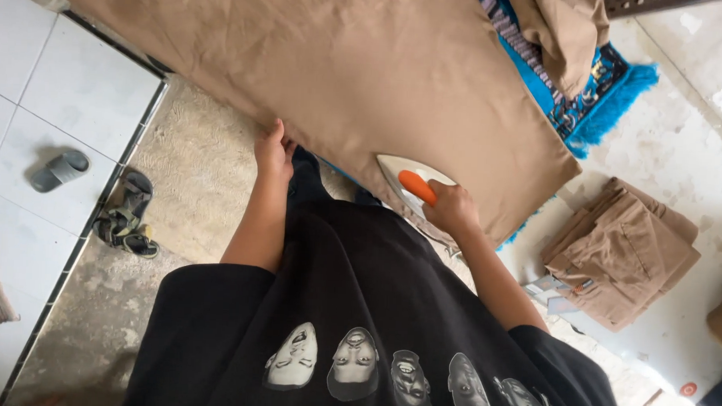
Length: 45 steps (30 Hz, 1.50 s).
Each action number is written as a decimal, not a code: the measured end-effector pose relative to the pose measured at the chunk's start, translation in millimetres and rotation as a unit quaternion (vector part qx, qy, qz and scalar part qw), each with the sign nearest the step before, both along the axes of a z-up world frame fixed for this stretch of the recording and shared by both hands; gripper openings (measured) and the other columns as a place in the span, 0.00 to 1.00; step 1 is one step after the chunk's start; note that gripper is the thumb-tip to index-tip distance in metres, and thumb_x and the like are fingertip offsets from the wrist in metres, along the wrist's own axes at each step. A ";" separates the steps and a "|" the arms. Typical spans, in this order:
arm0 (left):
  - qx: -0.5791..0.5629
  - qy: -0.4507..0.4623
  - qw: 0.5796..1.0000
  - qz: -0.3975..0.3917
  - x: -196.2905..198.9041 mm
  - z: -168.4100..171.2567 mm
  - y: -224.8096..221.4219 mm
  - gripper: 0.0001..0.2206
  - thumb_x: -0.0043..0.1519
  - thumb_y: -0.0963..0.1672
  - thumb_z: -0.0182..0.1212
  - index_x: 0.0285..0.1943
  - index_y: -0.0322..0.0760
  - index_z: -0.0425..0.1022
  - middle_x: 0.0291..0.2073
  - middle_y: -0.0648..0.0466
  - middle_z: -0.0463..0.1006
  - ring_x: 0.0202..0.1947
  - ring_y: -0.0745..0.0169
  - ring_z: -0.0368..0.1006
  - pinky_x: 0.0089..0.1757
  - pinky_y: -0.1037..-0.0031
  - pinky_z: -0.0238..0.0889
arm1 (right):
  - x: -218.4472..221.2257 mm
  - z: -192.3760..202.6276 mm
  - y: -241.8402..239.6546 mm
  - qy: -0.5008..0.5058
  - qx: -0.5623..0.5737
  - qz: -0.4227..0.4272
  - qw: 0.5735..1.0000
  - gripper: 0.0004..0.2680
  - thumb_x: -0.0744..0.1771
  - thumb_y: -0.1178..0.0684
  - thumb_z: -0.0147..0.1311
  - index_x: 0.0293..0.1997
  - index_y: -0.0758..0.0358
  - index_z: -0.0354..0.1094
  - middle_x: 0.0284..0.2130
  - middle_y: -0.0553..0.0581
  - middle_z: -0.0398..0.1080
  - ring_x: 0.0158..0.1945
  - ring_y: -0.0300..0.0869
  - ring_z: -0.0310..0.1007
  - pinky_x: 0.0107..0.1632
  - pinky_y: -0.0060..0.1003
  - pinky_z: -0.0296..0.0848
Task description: A person irons a pair of brown pants on a rug on the floor, using an electric iron and a spray bottle to remove wrinkles.
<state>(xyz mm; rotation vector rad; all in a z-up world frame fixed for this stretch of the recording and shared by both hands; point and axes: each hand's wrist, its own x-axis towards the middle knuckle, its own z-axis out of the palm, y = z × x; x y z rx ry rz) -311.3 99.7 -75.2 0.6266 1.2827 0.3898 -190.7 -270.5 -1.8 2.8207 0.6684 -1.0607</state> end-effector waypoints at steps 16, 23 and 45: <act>0.091 -0.030 0.994 0.049 14.4 33.9 204.6 0.25 0.64 0.49 0.72 0.64 0.34 0.65 0.54 0.42 0.78 0.56 0.47 0.77 0.58 0.57 0.63 | 35.9 -0.7 219.1 0.029 0.003 -0.031 0.999 0.21 0.60 0.39 0.55 0.60 0.39 0.70 0.42 0.65 0.75 0.51 0.61 0.78 0.55 0.55 0.77; 0.018 -0.023 0.999 -0.019 -2.3 3.3 268.0 0.31 0.60 0.40 0.76 0.71 0.35 0.63 0.61 0.40 0.71 0.63 0.35 0.67 0.58 0.53 0.58 | 42.2 6.4 316.3 0.033 -0.015 -0.037 0.999 0.21 0.60 0.40 0.55 0.60 0.40 0.69 0.42 0.67 0.75 0.50 0.62 0.78 0.54 0.53 0.77; -0.012 -0.005 1.000 0.026 -2.3 5.0 313.0 0.24 0.61 0.49 0.75 0.61 0.38 0.70 0.49 0.44 0.80 0.53 0.44 0.77 0.54 0.53 0.68 | 41.6 15.4 407.1 0.021 -0.022 -0.030 0.999 0.19 0.60 0.38 0.55 0.56 0.36 0.71 0.40 0.62 0.76 0.48 0.59 0.79 0.52 0.52 0.78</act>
